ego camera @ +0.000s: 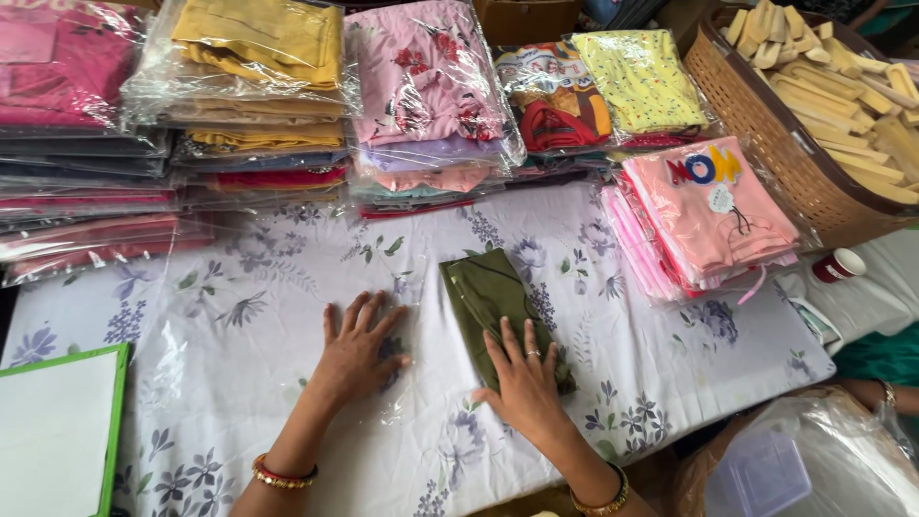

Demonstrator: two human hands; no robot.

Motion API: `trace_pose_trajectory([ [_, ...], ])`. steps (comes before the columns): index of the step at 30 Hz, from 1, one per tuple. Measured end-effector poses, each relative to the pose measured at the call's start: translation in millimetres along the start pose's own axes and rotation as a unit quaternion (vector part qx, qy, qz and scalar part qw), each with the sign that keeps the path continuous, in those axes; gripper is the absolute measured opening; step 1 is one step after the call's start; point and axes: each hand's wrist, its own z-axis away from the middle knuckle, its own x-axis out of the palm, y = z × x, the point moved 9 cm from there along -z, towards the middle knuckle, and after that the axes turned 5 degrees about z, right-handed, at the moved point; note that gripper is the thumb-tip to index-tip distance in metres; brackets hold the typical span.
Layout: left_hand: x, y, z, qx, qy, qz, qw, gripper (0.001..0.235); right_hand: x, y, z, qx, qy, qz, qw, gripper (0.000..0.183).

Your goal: The person folds a green shirt on the table, places it into a clear plastic bag and presses the bag flat. They then fold a red and black striped shirt, place it into a plastic bag and press it flat on the table among stacks of packaged clothing.

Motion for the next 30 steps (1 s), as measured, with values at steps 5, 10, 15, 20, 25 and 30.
trace_pose_trajectory([
  [5,-5,-3,-2,-0.024,0.008,0.069,0.997,0.083,24,30,-5,-0.005,0.054,0.028,0.998,0.071],
  [10,-2,-15,-5,-0.019,0.059,0.122,0.991,0.054,9,51,-12,-0.02,0.12,0.002,0.993,0.063],
  [15,11,-18,-10,0.039,0.105,0.15,0.982,0.025,-31,87,0,0.126,0.088,-0.245,0.957,0.058],
  [20,7,18,-3,0.111,0.094,0.146,0.979,0.026,-48,114,19,0.071,0.193,-0.342,0.917,0.054],
  [25,-26,17,4,0.014,0.128,0.116,0.985,0.051,-78,98,41,0.0,0.239,-0.355,0.904,0.053],
  [30,-20,-4,4,-0.055,0.117,0.105,0.986,0.026,-97,64,50,-0.111,0.263,-0.299,0.911,0.06],
])
